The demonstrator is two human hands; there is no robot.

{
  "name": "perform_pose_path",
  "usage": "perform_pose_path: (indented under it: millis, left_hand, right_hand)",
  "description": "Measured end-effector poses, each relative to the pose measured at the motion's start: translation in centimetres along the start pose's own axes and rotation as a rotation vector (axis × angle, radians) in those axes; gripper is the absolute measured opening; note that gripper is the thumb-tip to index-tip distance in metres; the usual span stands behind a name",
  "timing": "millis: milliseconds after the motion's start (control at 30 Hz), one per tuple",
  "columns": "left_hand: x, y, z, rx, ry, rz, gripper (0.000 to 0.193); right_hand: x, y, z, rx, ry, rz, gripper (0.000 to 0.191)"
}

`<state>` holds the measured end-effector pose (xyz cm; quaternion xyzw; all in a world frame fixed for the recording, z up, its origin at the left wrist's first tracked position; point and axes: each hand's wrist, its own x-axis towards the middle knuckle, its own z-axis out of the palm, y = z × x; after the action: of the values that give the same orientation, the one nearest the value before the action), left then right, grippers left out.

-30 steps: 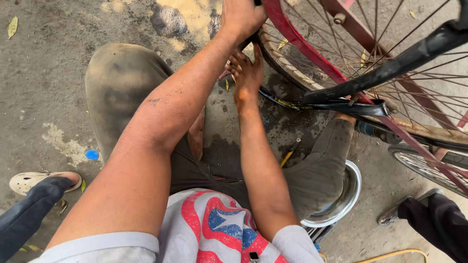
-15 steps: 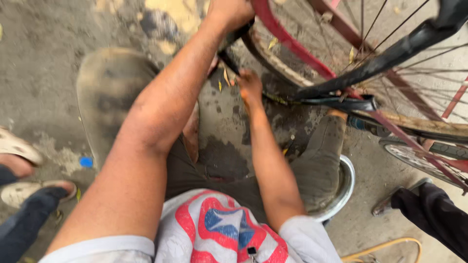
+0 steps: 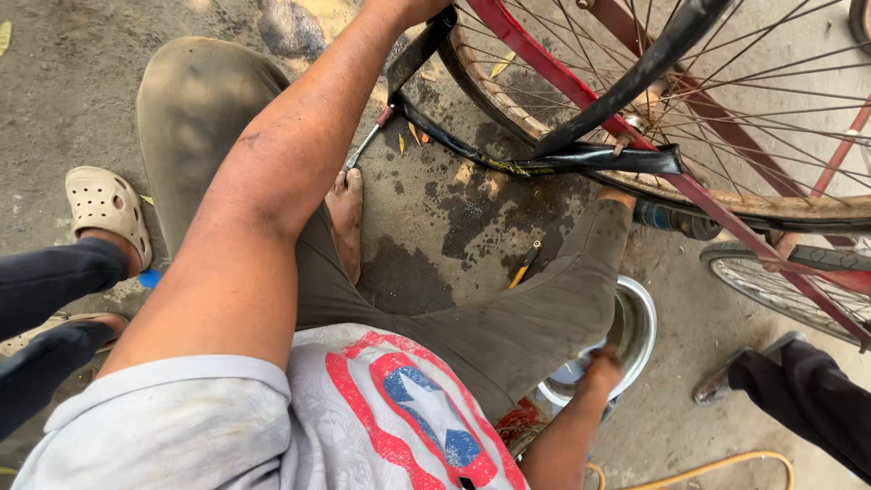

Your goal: The person removes a bicycle tire from the rim using a tire lever, then reattaches the tire to the rim by hand and with the lever. The person works on the tire while sitting on the ground.

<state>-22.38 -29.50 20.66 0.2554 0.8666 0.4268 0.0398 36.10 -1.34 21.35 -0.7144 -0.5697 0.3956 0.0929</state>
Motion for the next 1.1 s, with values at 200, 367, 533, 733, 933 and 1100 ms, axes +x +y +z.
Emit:
perform_pose_path:
  millis: [200, 367, 533, 733, 933, 1100]
  left_hand:
    - [-6.9, 11.7, 2.4, -0.069, -0.01, 0.073, 0.04]
    - [-9.8, 16.2, 2.7, -0.193, -0.068, 0.217, 0.04]
    - [-13.5, 22.3, 3.1, -0.395, -0.137, 0.459, 0.04]
    - [-17.0, 33.5, 4.9, -0.622, -0.141, 0.711, 0.04]
    - [-10.7, 23.9, 1.8, -0.486, 0.032, 0.527, 0.04]
    - [-6.1, 13.5, -0.8, -0.169, 0.105, 0.178, 0.04]
  right_hand:
    - [3.1, 6.0, 0.5, 0.067, -0.258, 0.259, 0.025]
    - [3.6, 0.6, 2.1, 0.288, -0.269, 0.268, 0.02]
    - [3.2, -3.5, 0.7, 0.749, -0.175, 0.094, 0.016]
    - [1.4, -11.4, -2.3, 1.418, -0.69, -0.242, 0.016]
    - [-9.7, -22.9, 10.9, 1.145, -1.433, -0.071, 0.02]
    - [-17.5, -27.9, 31.0, 0.979, -1.444, 0.193, 0.025]
